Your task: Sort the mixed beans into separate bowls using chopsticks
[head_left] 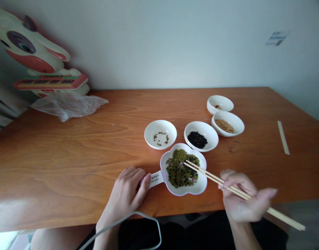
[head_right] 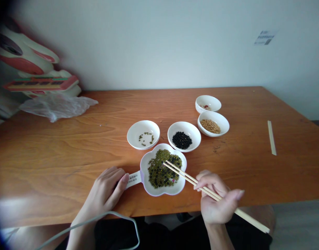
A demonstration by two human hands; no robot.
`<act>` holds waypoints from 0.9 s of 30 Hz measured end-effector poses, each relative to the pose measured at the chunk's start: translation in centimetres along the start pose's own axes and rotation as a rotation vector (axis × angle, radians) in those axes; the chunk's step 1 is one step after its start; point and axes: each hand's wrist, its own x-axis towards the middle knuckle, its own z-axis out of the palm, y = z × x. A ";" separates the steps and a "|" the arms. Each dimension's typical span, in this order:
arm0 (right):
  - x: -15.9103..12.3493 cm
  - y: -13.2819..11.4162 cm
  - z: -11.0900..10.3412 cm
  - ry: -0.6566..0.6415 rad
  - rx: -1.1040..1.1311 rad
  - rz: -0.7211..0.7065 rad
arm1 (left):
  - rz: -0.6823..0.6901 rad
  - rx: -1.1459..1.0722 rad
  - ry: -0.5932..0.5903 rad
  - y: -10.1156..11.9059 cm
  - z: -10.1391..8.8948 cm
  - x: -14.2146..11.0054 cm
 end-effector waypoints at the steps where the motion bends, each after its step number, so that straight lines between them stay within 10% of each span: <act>1: 0.6 -0.3 -0.4 0.002 0.009 -0.040 | 0.004 0.002 -0.003 0.0 0.0 0.0; 7: 7.2 -3.3 -2.2 -0.043 -0.112 -0.313 | 0.045 0.018 0.013 0.1 -0.2 0.3; 14: 14.4 -8.2 -0.7 -0.241 -0.510 -0.234 | 0.040 0.021 0.009 0.1 -0.3 0.5; 27: 13.1 -6.5 -1.6 -0.258 -0.325 -0.001 | -0.028 0.046 0.043 0.8 -0.3 0.5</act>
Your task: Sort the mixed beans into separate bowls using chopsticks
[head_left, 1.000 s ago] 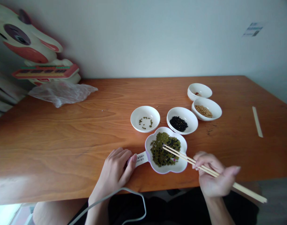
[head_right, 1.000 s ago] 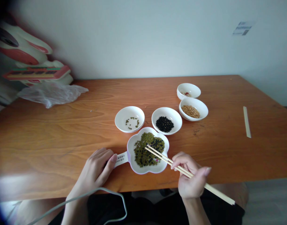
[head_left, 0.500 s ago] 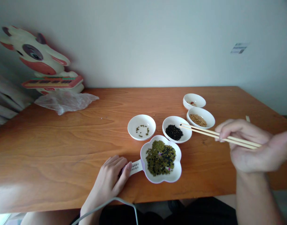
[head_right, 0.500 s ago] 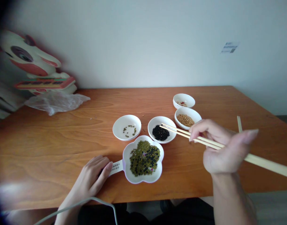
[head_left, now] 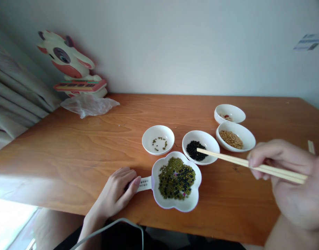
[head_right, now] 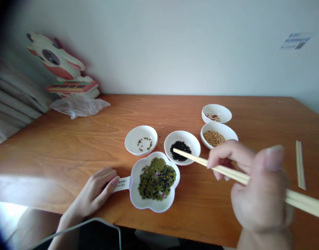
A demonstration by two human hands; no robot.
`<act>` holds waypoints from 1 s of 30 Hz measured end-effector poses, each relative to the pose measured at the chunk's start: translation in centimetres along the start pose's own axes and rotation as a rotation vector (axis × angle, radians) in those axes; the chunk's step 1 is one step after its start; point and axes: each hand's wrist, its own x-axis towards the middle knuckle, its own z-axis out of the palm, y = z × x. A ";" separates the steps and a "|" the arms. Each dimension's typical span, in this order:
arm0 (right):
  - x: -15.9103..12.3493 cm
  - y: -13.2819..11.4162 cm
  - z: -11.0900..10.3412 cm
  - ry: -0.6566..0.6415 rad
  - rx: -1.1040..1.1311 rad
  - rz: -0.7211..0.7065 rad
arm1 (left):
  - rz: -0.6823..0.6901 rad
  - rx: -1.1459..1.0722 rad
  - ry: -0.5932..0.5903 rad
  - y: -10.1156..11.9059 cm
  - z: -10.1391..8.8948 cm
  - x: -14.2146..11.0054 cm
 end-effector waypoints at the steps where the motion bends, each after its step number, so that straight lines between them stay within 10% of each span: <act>1: -0.5 -0.1 0.3 -0.072 -0.013 -0.011 | -0.005 0.005 0.004 0.0 0.0 0.0; 14: -2.4 1.7 2.9 -0.647 -0.034 -0.053 | -0.045 -0.010 0.014 -0.1 0.1 0.0; 30: -2.7 3.7 4.0 -0.658 0.002 -0.105 | -0.039 -0.001 0.035 0.1 0.0 0.1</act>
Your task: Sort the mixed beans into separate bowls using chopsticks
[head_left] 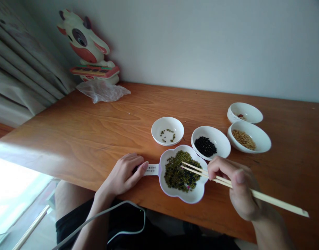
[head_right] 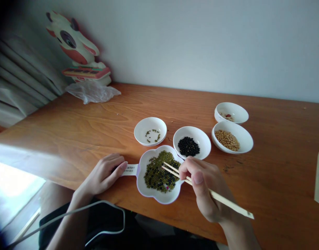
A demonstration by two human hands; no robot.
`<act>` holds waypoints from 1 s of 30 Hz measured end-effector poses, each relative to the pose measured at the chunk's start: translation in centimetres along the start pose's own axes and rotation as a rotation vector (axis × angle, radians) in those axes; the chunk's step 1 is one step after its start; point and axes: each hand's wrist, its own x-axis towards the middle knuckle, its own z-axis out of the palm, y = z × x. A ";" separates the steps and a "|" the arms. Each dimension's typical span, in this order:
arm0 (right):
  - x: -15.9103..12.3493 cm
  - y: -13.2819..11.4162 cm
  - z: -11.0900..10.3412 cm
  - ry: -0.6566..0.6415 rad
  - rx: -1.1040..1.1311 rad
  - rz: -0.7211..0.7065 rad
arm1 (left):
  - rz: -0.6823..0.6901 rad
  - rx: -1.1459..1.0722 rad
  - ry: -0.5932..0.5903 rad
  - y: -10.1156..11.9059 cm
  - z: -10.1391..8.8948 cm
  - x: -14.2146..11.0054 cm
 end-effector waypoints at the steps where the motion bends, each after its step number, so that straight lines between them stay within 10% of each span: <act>1: 0.1 -0.1 0.1 -0.006 -0.001 -0.006 | -0.002 0.001 -0.002 0.0 0.0 0.0; 30: -0.3 0.6 -0.1 -0.015 0.050 -0.052 | 0.007 -0.011 -0.001 -0.1 0.0 0.1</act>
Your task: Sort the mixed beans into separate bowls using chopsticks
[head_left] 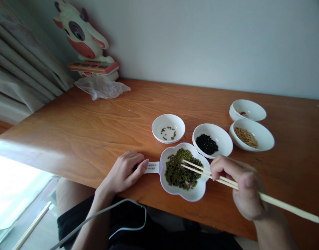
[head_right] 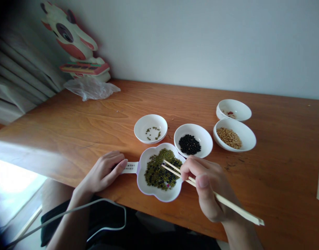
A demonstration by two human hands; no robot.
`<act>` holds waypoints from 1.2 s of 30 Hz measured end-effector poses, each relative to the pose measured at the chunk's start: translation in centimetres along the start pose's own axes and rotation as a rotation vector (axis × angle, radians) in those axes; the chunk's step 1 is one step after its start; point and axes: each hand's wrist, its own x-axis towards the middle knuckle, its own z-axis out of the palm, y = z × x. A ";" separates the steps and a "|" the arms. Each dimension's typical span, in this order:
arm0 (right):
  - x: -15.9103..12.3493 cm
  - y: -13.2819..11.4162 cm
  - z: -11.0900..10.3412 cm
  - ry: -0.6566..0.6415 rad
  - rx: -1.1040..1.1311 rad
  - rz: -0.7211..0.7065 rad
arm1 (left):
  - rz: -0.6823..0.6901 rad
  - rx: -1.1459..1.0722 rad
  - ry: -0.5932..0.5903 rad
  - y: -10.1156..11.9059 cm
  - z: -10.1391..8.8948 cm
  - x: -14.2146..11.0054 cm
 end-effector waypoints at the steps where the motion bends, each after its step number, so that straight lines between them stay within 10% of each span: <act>1: 0.1 0.0 0.0 -0.009 -0.002 0.000 | -0.002 -0.002 0.000 0.1 0.0 0.0; 36: 0.0 0.3 0.2 0.005 0.014 -0.001 | -0.015 -0.006 -0.014 0.3 -0.2 0.1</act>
